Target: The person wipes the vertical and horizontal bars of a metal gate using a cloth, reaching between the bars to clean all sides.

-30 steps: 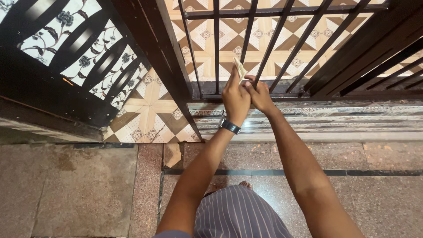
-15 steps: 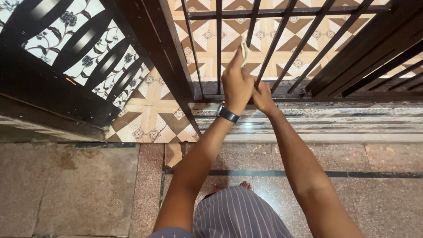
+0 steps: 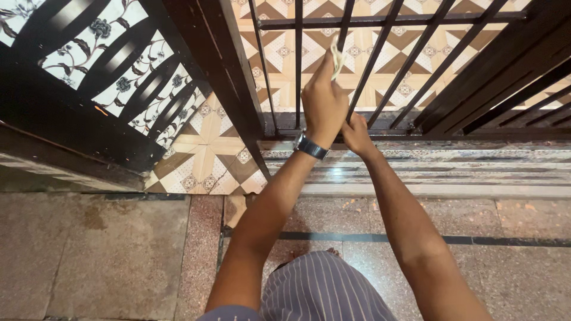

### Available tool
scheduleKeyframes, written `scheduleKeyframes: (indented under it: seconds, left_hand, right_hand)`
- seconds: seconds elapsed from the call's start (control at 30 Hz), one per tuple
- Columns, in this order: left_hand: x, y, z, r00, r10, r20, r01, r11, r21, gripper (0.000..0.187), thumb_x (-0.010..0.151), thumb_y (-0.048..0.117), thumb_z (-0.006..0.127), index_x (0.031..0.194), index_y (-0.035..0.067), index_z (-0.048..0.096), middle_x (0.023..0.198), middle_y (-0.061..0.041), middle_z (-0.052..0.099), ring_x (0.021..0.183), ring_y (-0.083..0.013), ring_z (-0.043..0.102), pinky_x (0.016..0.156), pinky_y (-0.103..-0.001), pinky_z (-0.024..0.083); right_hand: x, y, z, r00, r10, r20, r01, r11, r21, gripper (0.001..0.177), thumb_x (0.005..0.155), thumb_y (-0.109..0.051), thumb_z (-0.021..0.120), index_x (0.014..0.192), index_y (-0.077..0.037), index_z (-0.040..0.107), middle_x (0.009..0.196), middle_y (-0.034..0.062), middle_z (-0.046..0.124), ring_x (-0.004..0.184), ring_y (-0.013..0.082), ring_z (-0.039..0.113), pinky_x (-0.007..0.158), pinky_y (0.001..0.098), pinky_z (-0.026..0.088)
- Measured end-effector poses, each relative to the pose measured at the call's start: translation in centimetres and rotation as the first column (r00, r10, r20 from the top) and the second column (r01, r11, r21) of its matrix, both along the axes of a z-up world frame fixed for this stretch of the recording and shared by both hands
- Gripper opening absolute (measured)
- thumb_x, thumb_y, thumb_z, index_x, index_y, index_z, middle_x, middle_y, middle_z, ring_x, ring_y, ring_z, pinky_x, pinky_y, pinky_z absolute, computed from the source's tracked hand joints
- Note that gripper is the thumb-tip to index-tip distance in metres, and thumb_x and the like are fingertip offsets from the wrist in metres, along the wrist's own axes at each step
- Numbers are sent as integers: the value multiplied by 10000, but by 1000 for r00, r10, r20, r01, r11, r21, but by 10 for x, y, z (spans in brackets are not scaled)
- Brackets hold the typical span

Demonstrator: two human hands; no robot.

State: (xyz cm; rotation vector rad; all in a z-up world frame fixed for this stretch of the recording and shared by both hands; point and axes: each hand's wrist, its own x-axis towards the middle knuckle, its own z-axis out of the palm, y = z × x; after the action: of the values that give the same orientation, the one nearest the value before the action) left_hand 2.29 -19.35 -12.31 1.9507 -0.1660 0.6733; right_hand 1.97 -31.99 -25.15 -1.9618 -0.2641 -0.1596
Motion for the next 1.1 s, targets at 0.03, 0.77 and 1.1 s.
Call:
scheduleKeyframes:
  seconds: [0.03,0.77,1.1]
  left_hand:
    - [5,-2,5,998,16,57,-17,1000,17,646,874,-79,536,1497,81,482,1164,-165,759,682,-227,763,565,-313,609]
    - [21,0,70,812,163,561,-46,975,-217,442,1021,12,639,1425,184,597,1174,-87,753,1041,-176,760,856,-260,632]
    - [3,-17,65,860,246,447,-237,969,-77,473,961,32,602,1421,142,576,1233,-113,743,1066,-245,752,971,-316,592]
  right_hand:
    - [1,0,0,1000,-1,25,1,1000,-1,266,1038,-198,540,1111,43,628,846,159,720,796,189,667,746,378,534]
    - [7,-1,-18,996,-59,67,64,996,-65,344,1072,-187,527,1355,-10,611,905,203,724,825,268,669,801,397,523]
    - [11,-7,-28,937,78,341,-80,997,-6,239,995,-169,584,1142,4,657,978,194,738,917,289,739,817,409,543]
